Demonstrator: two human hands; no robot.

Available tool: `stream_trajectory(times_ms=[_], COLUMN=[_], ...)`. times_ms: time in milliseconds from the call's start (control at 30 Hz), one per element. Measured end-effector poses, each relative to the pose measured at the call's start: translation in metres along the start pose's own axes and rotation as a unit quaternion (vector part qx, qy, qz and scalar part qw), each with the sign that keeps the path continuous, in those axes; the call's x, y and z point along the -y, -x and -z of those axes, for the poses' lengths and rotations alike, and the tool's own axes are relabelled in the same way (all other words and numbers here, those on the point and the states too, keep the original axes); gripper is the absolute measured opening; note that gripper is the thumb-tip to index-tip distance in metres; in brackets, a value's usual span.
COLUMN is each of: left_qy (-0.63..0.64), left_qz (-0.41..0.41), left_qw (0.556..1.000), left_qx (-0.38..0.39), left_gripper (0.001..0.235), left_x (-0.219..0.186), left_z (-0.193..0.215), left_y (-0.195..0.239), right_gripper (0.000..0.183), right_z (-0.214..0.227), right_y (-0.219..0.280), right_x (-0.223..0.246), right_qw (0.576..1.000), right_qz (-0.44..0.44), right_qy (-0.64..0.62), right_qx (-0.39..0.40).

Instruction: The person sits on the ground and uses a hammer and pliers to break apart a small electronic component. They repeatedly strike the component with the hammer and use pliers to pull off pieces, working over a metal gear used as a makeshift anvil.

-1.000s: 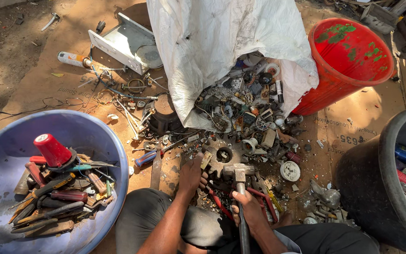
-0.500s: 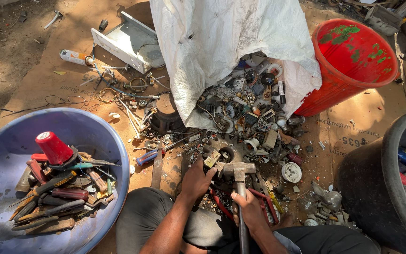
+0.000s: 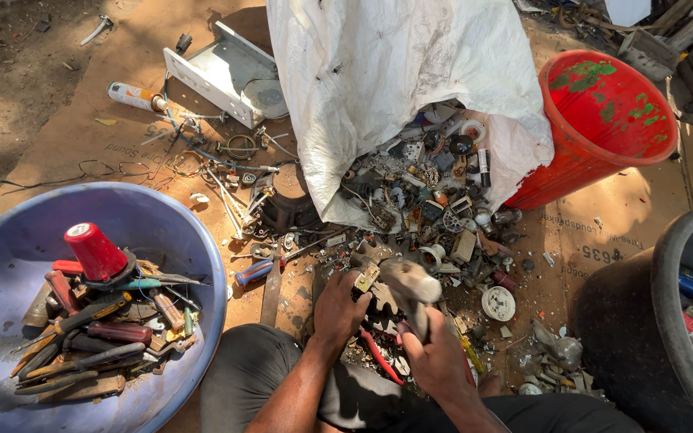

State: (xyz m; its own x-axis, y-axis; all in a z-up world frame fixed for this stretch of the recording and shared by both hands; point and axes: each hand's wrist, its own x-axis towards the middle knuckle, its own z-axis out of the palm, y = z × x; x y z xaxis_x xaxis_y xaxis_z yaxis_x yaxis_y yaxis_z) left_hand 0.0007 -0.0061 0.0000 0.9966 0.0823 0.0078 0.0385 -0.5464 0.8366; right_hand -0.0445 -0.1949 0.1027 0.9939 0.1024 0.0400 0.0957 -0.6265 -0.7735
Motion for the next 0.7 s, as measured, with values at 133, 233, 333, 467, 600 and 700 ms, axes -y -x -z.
stream_trajectory(times_ms=[133, 233, 333, 467, 600, 700], left_qy=[-0.024, -0.026, -0.033, -0.04, -0.048, -0.051], left_qz=[0.036, 0.018, -0.004, -0.006, -0.014, 0.01], left_qw=[0.999, 0.999, 0.999, 0.999, 0.998, 0.998], left_qx=[0.006, -0.002, -0.002, 0.003, 0.028, 0.025], left_gripper=[0.05, 0.047, 0.047, 0.05, 0.048, 0.044], left_x=[0.001, 0.002, 0.005, 0.0, 0.0, 0.0], left_z=[-0.006, -0.007, -0.006, -0.003, -0.004, -0.005], left_y=[0.002, -0.002, 0.004, 0.006, 0.008, 0.001], right_gripper=[0.013, 0.023, 0.019, 0.023, 0.024, 0.025], right_z=[0.025, 0.023, -0.014, -0.032, -0.023, -0.012], right_y=[0.012, 0.0, -0.026, -0.047, -0.025, -0.02], right_x=[0.01, -0.005, -0.033, -0.059, -0.057, -0.052], right_qw=[0.973, 0.926, 0.958, 0.952, 0.999, 0.985], right_qz=[0.153, 0.26, 0.256, 0.172, -0.003, 0.089], right_qy=[-0.13, -0.226, -0.045, 0.245, -0.044, -0.124], right_qx=[-0.113, -0.155, -0.121, 0.069, 0.002, -0.083])
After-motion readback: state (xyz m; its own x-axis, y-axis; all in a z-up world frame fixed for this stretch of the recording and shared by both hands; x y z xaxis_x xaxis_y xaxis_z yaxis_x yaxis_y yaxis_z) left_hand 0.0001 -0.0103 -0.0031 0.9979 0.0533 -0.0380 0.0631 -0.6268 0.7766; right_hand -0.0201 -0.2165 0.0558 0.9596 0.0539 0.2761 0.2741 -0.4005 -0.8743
